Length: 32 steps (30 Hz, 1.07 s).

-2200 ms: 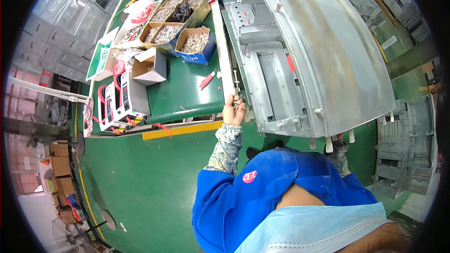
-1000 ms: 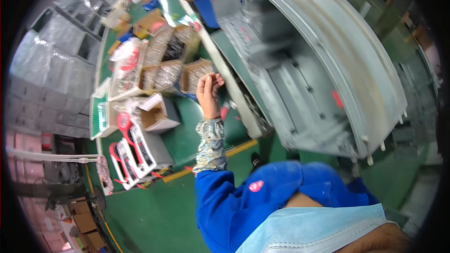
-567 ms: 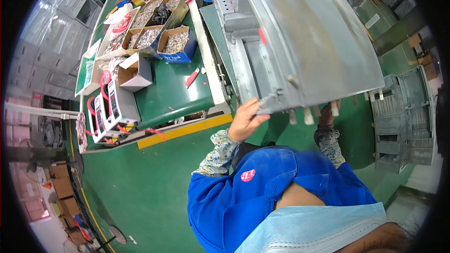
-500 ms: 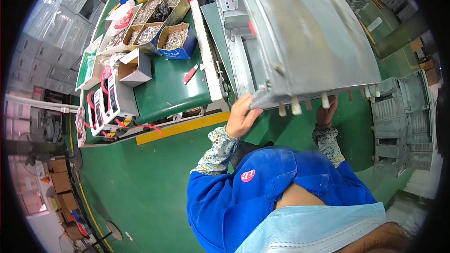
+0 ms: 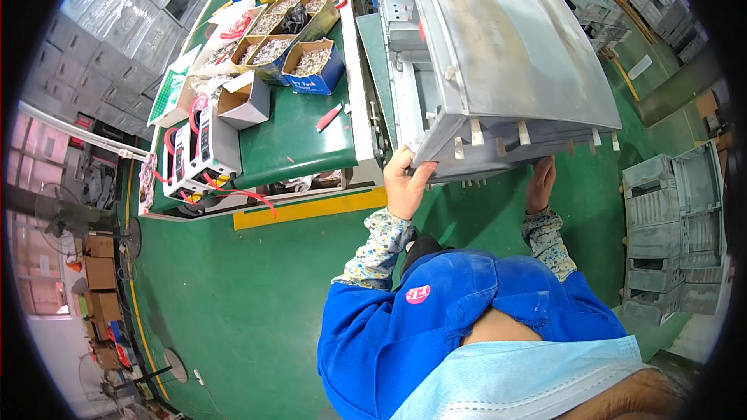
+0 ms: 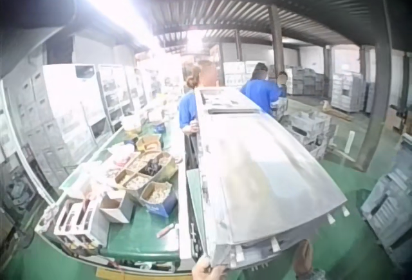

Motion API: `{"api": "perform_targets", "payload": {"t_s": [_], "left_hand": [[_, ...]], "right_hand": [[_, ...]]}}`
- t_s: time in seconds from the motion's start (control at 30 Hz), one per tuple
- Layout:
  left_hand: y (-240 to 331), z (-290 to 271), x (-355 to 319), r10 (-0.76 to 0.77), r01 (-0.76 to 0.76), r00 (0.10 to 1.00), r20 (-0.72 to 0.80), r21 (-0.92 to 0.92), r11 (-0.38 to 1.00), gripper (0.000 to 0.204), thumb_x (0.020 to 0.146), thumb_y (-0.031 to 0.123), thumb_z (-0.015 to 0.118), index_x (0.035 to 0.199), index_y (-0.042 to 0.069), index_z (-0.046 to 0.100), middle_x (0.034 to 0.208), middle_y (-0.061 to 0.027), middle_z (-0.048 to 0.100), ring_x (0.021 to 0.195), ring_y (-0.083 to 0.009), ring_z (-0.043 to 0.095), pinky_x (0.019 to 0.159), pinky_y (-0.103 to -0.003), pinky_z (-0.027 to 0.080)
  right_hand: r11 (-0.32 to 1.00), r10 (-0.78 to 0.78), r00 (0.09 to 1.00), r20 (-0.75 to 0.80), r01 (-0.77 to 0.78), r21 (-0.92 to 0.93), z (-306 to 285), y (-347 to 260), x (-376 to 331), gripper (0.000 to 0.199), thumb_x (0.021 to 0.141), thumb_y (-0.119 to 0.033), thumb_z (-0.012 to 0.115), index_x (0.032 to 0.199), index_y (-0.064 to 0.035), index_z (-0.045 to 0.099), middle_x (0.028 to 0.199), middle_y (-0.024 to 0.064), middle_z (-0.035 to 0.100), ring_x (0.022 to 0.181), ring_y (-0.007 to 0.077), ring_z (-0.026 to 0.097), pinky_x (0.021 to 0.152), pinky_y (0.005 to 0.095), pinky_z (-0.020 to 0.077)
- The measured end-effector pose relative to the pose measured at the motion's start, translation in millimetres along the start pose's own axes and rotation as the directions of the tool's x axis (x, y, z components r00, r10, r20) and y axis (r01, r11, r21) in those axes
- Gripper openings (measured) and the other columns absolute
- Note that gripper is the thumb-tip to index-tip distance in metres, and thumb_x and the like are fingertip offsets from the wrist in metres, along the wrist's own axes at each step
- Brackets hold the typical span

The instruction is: Assembling metal enclosure parts by positioning components and fastening them with a tool.

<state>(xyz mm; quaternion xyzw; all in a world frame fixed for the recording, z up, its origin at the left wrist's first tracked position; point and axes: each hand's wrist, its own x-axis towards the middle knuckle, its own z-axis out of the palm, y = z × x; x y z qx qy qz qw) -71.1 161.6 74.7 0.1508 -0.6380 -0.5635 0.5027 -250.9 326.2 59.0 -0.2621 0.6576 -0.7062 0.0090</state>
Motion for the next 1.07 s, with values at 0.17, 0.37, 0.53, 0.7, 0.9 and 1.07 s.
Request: {"api": "perform_targets", "payload": {"t_s": [0.17,0.37,0.53,0.7,0.9,1.07], "left_hand": [[13.9,2.2,9.6,0.301,-0.312,0.949,0.099,0.452,0.835,0.029,0.068,0.018,0.065,0.071,-0.002,0.045,0.065,-0.0142,0.04,0.06,-0.0326,0.04,0.054,-0.037,0.035],[6.4,5.2,22.4,0.405,-0.495,0.86,0.312,0.313,0.81,0.035,0.073,0.028,0.057,0.058,0.001,0.039,0.059,-0.0117,0.035,0.051,-0.0291,0.039,0.044,-0.035,0.032],[16.7,40.9,28.4,0.444,-0.556,0.778,0.445,0.156,0.817,0.037,0.068,0.032,0.061,0.056,0.002,0.041,0.056,-0.0103,0.036,0.05,-0.0264,0.041,0.043,-0.034,0.032],[29.0,89.4,32.8,0.452,-0.628,0.717,0.531,0.21,0.75,0.036,0.064,0.029,0.065,0.055,0.004,0.04,0.055,-0.0086,0.036,0.048,-0.0245,0.041,0.042,-0.033,0.035],[40.5,169.1,26.8,0.426,-0.694,0.658,0.621,0.283,0.661,0.04,0.061,0.028,0.068,0.051,0.007,0.036,0.052,-0.0058,0.036,0.045,-0.0201,0.041,0.039,-0.03,0.034],[38.8,237.8,6.3,0.358,-0.691,0.685,0.635,0.41,0.595,0.039,0.064,0.029,0.067,0.051,0.007,0.037,0.052,-0.0052,0.038,0.045,-0.0206,0.043,0.038,-0.031,0.035]], "right_hand": [[0.999,-0.002,1.0,-0.009,0.002,0.039,-11.8,23.1,-4.0,0.034,0.092,-0.03,0.027,0.077,-0.0015,0.038,0.067,-0.0025,0.026,0.06,0.0067,0.024,0.053,0.0248,0.0244],[0.96,0.149,0.983,-0.106,-0.118,0.256,-25.9,57.9,-7.7,0.048,0.091,-0.038,0.023,0.114,0.002,0.038,0.113,0.0084,0.042,0.103,0.0159,0.04,0.091,0.0286,0.0298],[0.633,0.233,0.972,0.036,-0.18,0.753,-29.6,56.7,2.8,0.053,0.089,-0.044,0.025,0.121,-0.0019,0.034,0.119,0.0102,0.039,0.108,0.0196,0.039,0.093,0.0333,0.0301],[0.998,0.015,0.989,-0.149,-0.007,0.06,-41.9,94.1,15.3,0.038,0.08,-0.028,0.052,0.108,-0.0053,0.043,0.099,0.0057,0.049,0.094,0.0164,0.047,0.081,0.0352,0.0412],[0.926,0.216,0.974,-0.064,-0.183,0.33,-107.0,119.4,52.3,0.03,0.077,-0.02,0.055,0.101,-0.0061,0.045,0.089,0.0026,0.052,0.082,0.0168,0.052,0.072,0.0315,0.0438],[0.171,0.354,0.897,0.264,-0.339,0.925,-132.9,117.2,78.7,0.062,0.074,-0.05,0.05,0.121,-0.0133,0.035,0.119,0.0115,0.043,0.107,0.0257,0.044,0.083,0.0499,0.0378]]}}
